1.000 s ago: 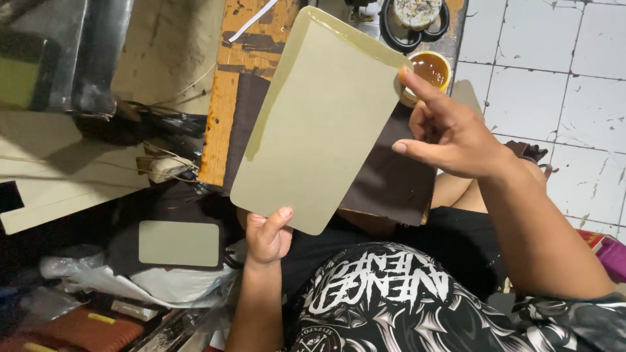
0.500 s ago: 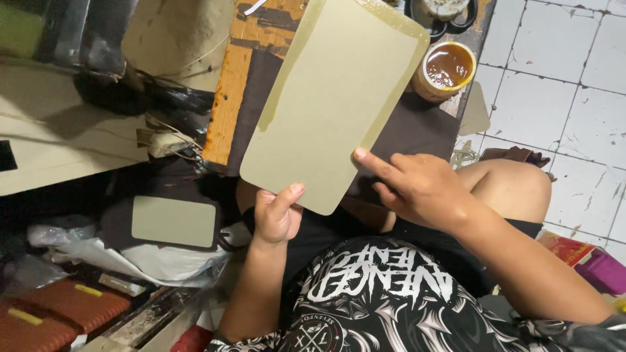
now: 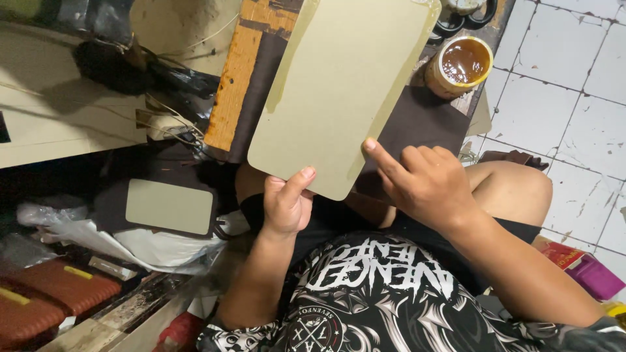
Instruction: Bonding a rectangular stiffener to a leather piece by aligning and pressing them together.
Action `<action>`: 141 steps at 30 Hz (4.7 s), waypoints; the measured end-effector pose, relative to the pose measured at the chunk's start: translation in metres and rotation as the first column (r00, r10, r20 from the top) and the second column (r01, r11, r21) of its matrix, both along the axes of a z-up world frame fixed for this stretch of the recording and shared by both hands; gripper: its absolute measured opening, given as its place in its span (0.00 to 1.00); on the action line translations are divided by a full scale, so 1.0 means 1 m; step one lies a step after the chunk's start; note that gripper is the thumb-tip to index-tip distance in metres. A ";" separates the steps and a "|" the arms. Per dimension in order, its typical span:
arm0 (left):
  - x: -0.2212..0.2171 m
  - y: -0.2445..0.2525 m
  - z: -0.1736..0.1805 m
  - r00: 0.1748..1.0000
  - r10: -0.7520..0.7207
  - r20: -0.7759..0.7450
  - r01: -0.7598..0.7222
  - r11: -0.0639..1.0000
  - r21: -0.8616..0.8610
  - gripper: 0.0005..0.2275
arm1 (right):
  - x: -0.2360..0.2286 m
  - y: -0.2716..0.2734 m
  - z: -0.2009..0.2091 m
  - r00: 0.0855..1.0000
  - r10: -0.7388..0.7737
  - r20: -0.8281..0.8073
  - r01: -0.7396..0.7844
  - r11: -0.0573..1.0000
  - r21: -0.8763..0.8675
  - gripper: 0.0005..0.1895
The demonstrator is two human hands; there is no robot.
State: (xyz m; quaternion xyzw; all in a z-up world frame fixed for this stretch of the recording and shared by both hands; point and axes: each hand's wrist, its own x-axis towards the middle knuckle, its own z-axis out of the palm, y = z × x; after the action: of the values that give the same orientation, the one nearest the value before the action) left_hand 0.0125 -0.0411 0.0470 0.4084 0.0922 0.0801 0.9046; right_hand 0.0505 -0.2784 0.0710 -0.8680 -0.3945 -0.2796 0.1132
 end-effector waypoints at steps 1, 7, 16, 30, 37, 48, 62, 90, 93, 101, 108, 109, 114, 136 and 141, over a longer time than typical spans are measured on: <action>0.000 -0.003 0.008 1.000 0.008 -0.002 -0.008 1.000 0.003 0.14 | -0.003 0.003 0.002 1.000 0.027 -0.007 -0.027 1.000 0.015 0.21; -0.001 -0.001 -0.004 0.999 0.036 -0.017 -0.036 0.999 0.028 0.14 | -0.014 0.016 0.003 0.956 0.254 -0.150 -0.215 0.949 0.232 0.18; -0.011 0.004 -0.012 1.000 -0.016 -0.014 0.017 0.997 0.071 0.19 | 0.060 -0.065 -0.008 0.939 -0.278 -0.204 0.308 0.943 0.127 0.38; -0.011 0.006 -0.021 0.999 -0.031 0.014 0.030 0.999 0.043 0.26 | 0.055 -0.092 -0.016 0.879 -0.431 -0.204 0.442 0.897 0.006 0.29; -0.011 0.002 -0.018 0.999 -0.051 -0.001 0.051 0.997 0.052 0.26 | 0.040 -0.045 0.032 0.645 0.283 -0.710 0.196 0.837 0.511 0.41; 0.006 -0.008 0.003 0.997 0.048 -0.067 -0.049 0.999 -0.015 0.13 | -0.006 0.017 0.004 0.972 0.205 -0.114 -0.183 0.967 0.177 0.21; 0.009 -0.036 0.011 0.980 0.194 -0.034 -0.196 0.979 -0.047 0.15 | -0.037 0.043 -0.029 0.643 0.556 -0.527 0.271 0.478 0.835 0.61; 0.012 0.031 -0.127 0.997 -0.055 -0.047 0.054 0.998 -0.013 0.34 | 0.028 -0.056 0.004 0.710 0.329 -0.622 0.287 0.672 0.683 0.60; 0.013 0.038 -0.109 0.996 0.002 -0.091 0.001 0.999 0.038 0.32 | 0.049 -0.072 0.007 0.875 -0.068 -0.480 0.280 0.879 0.386 0.60; 0.012 0.024 -0.056 0.974 0.128 -0.185 -0.122 0.992 0.041 0.24 | 0.081 -0.073 -0.008 0.762 -0.446 -0.470 0.463 0.882 -0.086 0.41; 0.018 0.022 -0.050 0.975 0.098 -0.201 -0.096 0.995 0.018 0.25 | 0.069 -0.088 -0.016 0.896 -0.353 -0.270 0.391 0.915 0.100 0.43; 0.019 0.022 -0.050 0.974 0.092 -0.206 -0.091 0.996 0.015 0.22 | 0.065 -0.092 -0.016 0.893 -0.340 -0.295 0.380 0.921 0.089 0.43; 0.024 0.018 -0.049 0.974 0.074 -0.214 -0.077 0.997 -0.006 0.16 | 0.049 -0.102 -0.015 0.876 -0.349 -0.331 0.383 0.923 0.039 0.31; 0.007 0.010 -0.044 0.971 -0.161 -0.176 0.136 0.980 -0.149 0.29 | 0.039 -0.052 0.009 0.677 0.467 -0.568 0.042 0.746 0.664 0.25; 0.011 0.007 -0.029 0.969 -0.136 -0.205 0.105 0.982 -0.155 0.29 | 0.034 -0.054 0.002 0.681 0.482 -0.552 0.078 0.701 0.709 0.19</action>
State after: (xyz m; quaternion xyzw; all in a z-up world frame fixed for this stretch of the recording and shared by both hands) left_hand 0.0239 -0.0338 0.0183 0.3536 0.1700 -0.0266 0.9194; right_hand 0.0849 -0.3328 0.0729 -0.7466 -0.2897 -0.0356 0.5978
